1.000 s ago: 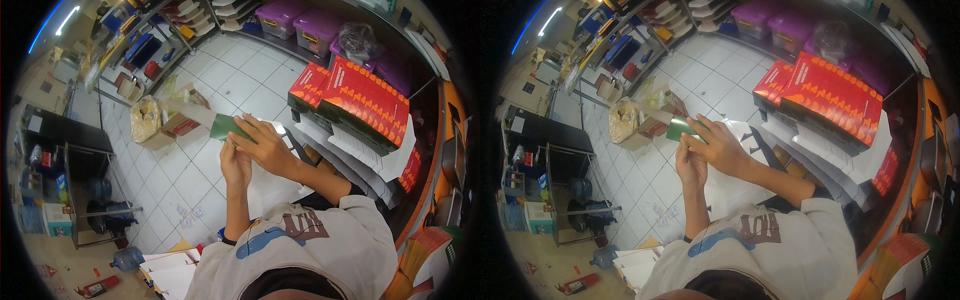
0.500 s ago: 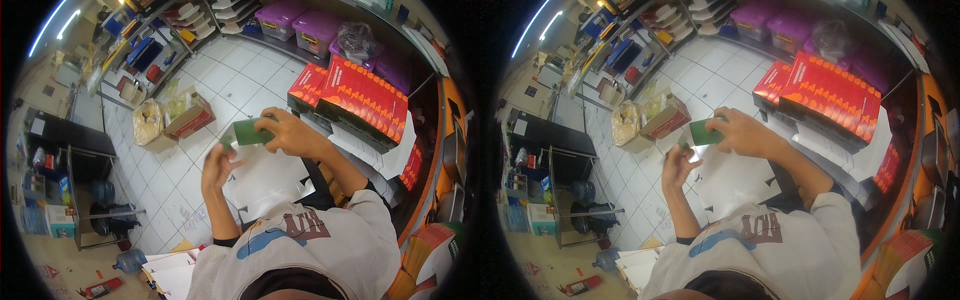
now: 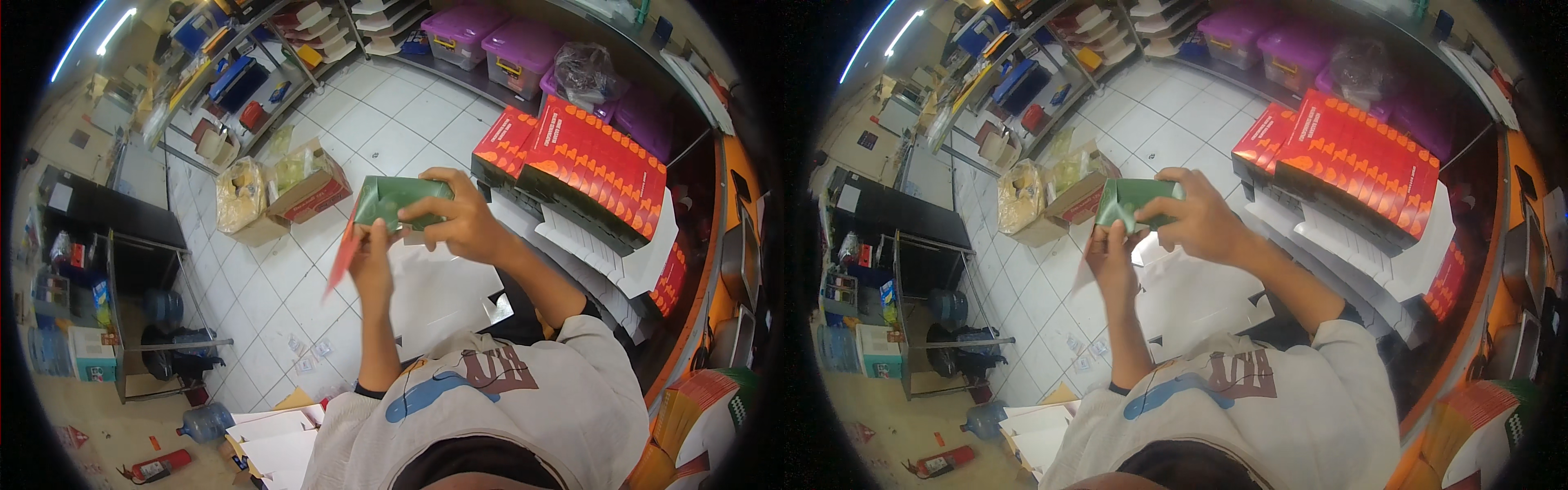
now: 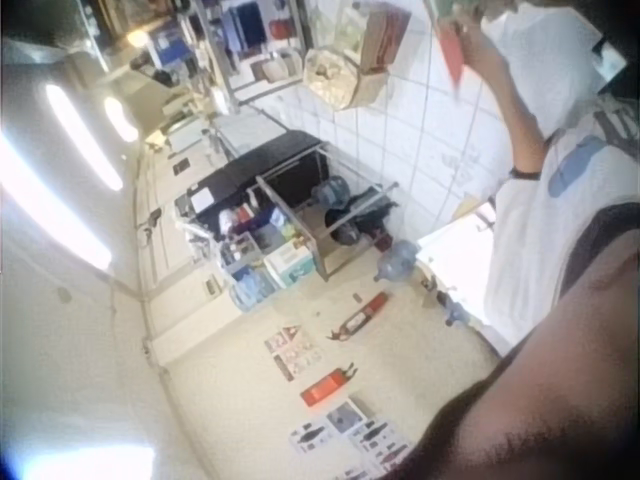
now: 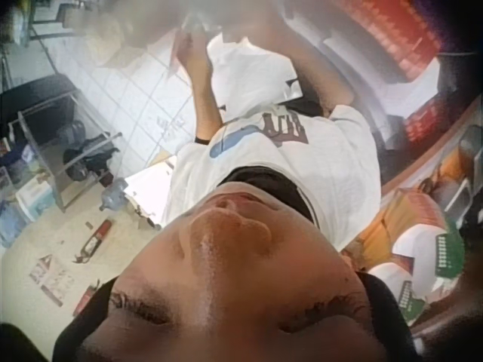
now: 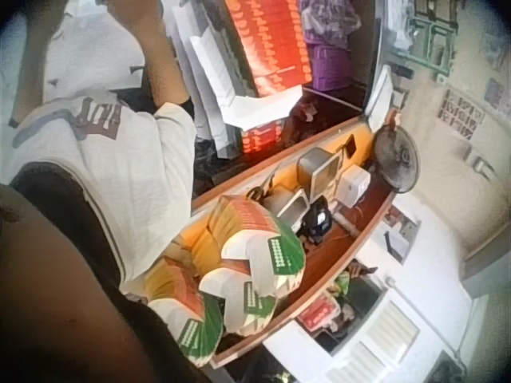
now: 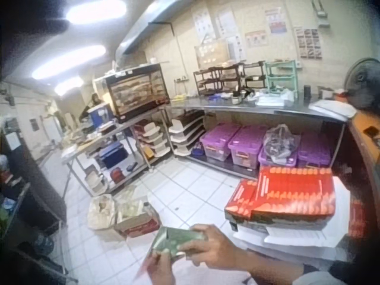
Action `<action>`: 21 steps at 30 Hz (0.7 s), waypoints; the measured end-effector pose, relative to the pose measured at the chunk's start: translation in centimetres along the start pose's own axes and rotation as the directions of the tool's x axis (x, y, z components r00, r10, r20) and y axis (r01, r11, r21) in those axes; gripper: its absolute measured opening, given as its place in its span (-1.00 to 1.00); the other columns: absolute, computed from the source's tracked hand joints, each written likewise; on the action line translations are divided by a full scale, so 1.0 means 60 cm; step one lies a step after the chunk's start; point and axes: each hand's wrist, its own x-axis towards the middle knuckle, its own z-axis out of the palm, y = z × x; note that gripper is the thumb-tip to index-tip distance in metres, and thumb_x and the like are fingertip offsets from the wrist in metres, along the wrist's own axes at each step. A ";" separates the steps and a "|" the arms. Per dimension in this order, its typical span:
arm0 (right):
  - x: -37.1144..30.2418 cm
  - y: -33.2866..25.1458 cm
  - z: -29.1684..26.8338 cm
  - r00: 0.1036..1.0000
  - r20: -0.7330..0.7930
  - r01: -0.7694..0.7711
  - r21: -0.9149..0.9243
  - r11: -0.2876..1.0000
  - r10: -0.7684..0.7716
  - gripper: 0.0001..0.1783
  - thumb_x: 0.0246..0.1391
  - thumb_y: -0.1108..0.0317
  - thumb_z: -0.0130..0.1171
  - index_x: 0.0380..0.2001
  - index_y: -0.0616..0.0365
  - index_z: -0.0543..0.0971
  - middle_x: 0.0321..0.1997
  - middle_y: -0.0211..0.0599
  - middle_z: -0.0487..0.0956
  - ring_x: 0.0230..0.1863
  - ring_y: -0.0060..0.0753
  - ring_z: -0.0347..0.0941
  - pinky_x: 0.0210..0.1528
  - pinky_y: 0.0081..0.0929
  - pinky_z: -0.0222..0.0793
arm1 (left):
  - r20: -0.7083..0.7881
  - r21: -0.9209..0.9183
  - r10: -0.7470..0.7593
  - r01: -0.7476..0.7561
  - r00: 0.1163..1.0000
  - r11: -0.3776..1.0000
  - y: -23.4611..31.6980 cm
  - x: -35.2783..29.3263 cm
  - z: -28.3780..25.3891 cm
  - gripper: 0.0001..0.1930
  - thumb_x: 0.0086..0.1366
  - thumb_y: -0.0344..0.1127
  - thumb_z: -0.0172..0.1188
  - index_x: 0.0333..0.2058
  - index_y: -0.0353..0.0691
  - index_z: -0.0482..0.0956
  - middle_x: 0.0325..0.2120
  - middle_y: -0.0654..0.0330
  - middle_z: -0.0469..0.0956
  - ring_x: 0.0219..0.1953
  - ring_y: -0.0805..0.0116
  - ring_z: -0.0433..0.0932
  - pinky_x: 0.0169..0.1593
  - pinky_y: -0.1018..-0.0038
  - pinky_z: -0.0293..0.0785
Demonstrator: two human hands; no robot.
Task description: The person assembles small red and green cardboard boxes by folding the flaps and tucking them into slots. They repeatedly pick up flat-packed boxes from a stack, fold the sides, and secure the structure by hand.
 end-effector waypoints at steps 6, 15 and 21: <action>0.005 0.024 -0.021 0.999 0.035 0.001 0.179 0.984 -0.007 -0.89 -0.39 0.42 0.22 -0.83 -0.02 0.52 -0.30 -0.76 0.61 0.10 -0.14 0.28 0.01 -0.23 0.17 | 0.125 -0.496 -0.226 0.258 0.966 0.829 0.028 0.006 -0.057 -0.73 0.36 -0.26 0.01 -0.12 -0.37 0.39 -0.19 0.09 0.46 -0.26 0.34 0.47 0.10 0.19 0.46; -0.002 0.000 0.017 0.987 -0.085 -0.106 0.274 0.956 0.134 -0.83 -0.44 0.58 0.09 -0.87 0.03 0.51 -0.25 -0.63 0.64 0.13 -0.06 0.21 0.04 -0.23 0.24 | 0.124 -0.497 -0.041 0.098 0.991 0.862 0.014 -0.010 0.008 -0.74 0.39 -0.31 -0.03 -0.02 -0.28 0.29 -0.06 0.10 0.39 0.00 0.35 0.39 0.12 0.31 0.35; -0.010 -0.014 0.024 0.977 -0.081 -0.154 0.368 0.917 0.196 -0.81 -0.43 0.60 0.06 -0.89 0.04 0.49 -0.25 -0.56 0.65 0.14 -0.07 0.19 0.10 -0.22 0.22 | 0.085 -0.563 0.030 0.023 0.996 0.826 0.000 -0.017 0.021 -0.80 0.41 -0.33 -0.10 -0.05 -0.25 0.23 -0.07 0.10 0.36 0.03 0.34 0.37 0.12 0.35 0.34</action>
